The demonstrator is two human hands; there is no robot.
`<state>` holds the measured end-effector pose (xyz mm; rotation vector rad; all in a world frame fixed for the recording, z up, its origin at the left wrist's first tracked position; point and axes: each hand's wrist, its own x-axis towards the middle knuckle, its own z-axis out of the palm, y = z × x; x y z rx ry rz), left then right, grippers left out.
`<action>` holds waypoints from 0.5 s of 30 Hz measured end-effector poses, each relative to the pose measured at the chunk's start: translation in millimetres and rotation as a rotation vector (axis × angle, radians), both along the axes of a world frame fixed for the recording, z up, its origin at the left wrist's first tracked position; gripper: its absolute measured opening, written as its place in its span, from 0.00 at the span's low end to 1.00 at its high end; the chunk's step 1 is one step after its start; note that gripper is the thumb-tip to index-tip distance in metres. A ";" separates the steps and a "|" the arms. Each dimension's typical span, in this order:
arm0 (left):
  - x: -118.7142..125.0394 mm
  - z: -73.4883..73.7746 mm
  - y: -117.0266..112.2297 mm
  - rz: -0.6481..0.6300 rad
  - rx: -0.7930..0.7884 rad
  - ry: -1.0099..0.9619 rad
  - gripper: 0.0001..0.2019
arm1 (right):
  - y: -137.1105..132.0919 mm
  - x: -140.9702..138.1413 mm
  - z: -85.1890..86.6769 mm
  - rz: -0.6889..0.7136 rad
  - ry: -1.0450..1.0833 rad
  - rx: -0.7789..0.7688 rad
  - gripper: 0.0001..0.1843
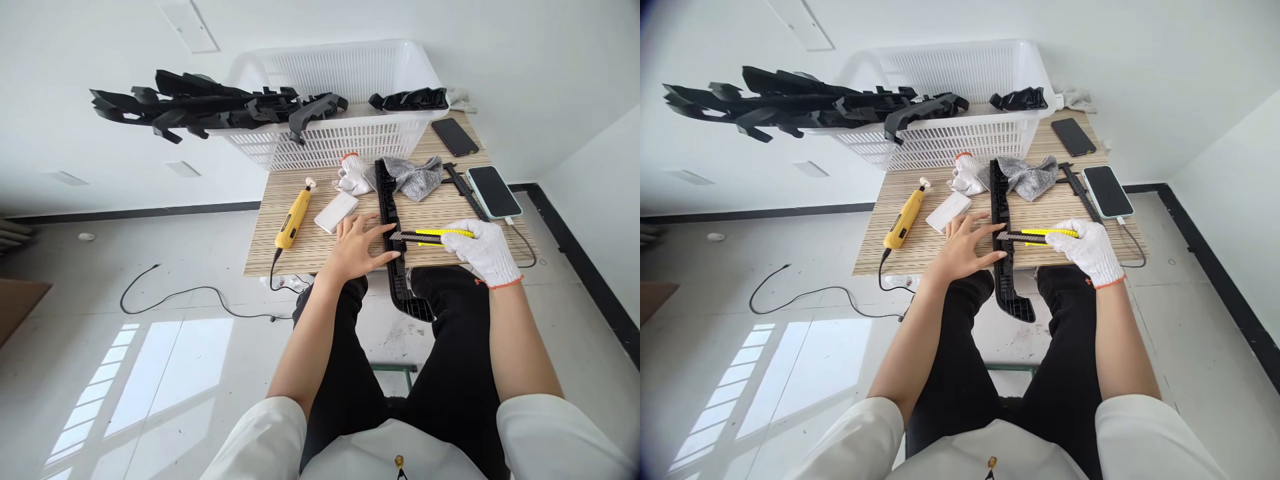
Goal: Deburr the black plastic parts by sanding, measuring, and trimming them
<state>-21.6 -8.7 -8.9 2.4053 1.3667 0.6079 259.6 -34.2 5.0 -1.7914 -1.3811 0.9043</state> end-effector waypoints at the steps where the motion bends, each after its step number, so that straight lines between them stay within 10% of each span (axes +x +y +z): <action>1: 0.2 0.0 0.1 0.006 -0.001 -0.001 0.30 | -1.3 -0.1 0.0 -0.001 0.019 0.007 0.15; 15: 1.6 0.1 -0.1 0.017 0.009 -0.002 0.31 | -3.1 2.4 -3.9 -0.003 0.054 0.067 0.16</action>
